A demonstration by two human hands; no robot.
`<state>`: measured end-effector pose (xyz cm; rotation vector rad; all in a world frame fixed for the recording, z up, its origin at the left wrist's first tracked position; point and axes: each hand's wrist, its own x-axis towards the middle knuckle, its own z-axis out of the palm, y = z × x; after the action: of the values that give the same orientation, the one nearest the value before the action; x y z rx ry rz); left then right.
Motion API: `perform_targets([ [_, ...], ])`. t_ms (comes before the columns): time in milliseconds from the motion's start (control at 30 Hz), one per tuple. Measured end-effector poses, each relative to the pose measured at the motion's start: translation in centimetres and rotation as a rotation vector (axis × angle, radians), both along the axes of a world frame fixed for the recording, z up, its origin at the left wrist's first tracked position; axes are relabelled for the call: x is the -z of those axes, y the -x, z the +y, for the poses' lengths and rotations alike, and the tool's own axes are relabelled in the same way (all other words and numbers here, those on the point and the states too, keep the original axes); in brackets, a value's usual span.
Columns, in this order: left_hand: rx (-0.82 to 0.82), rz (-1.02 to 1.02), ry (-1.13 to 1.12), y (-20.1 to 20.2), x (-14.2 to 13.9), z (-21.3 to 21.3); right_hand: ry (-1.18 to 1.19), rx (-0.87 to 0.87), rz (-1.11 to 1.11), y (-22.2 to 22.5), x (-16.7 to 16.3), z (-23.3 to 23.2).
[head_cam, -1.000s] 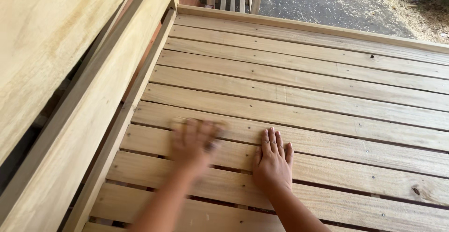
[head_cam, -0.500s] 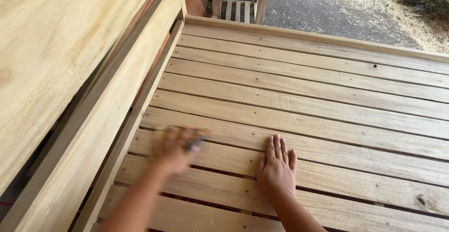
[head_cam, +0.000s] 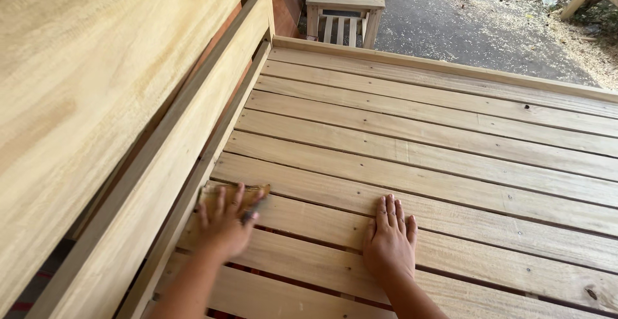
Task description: The person sands a slatted wooden bench frame by hand, rubbing sandpaper along the top rails, corner blocks, and seat slats, working around the frame section by section to smooth the wood surfaces.
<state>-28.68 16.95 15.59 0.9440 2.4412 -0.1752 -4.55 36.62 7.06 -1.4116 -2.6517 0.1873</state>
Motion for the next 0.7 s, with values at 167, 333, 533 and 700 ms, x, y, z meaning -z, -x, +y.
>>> perform_targets([
  [167, 0.352, 0.372, -0.574, -11.6, 6.3, 6.1, 0.011, -0.008, 0.031, -0.1, 0.7, 0.6],
  [333, 0.297, 0.412, -0.75, -11.9, 8.9, 5.7, -0.023, -0.025, 0.081, -0.4, 1.1, 0.9],
  [533, -0.152, 0.257, -0.369, 0.4, 5.7, -1.3, -0.029, -0.049, 0.1, -0.5, 1.2, 0.7],
  [700, 0.036, 0.242, -0.335, -8.0, 6.9, 2.5, -0.012, -0.055, 0.111, -0.5, 1.2, 1.0],
])
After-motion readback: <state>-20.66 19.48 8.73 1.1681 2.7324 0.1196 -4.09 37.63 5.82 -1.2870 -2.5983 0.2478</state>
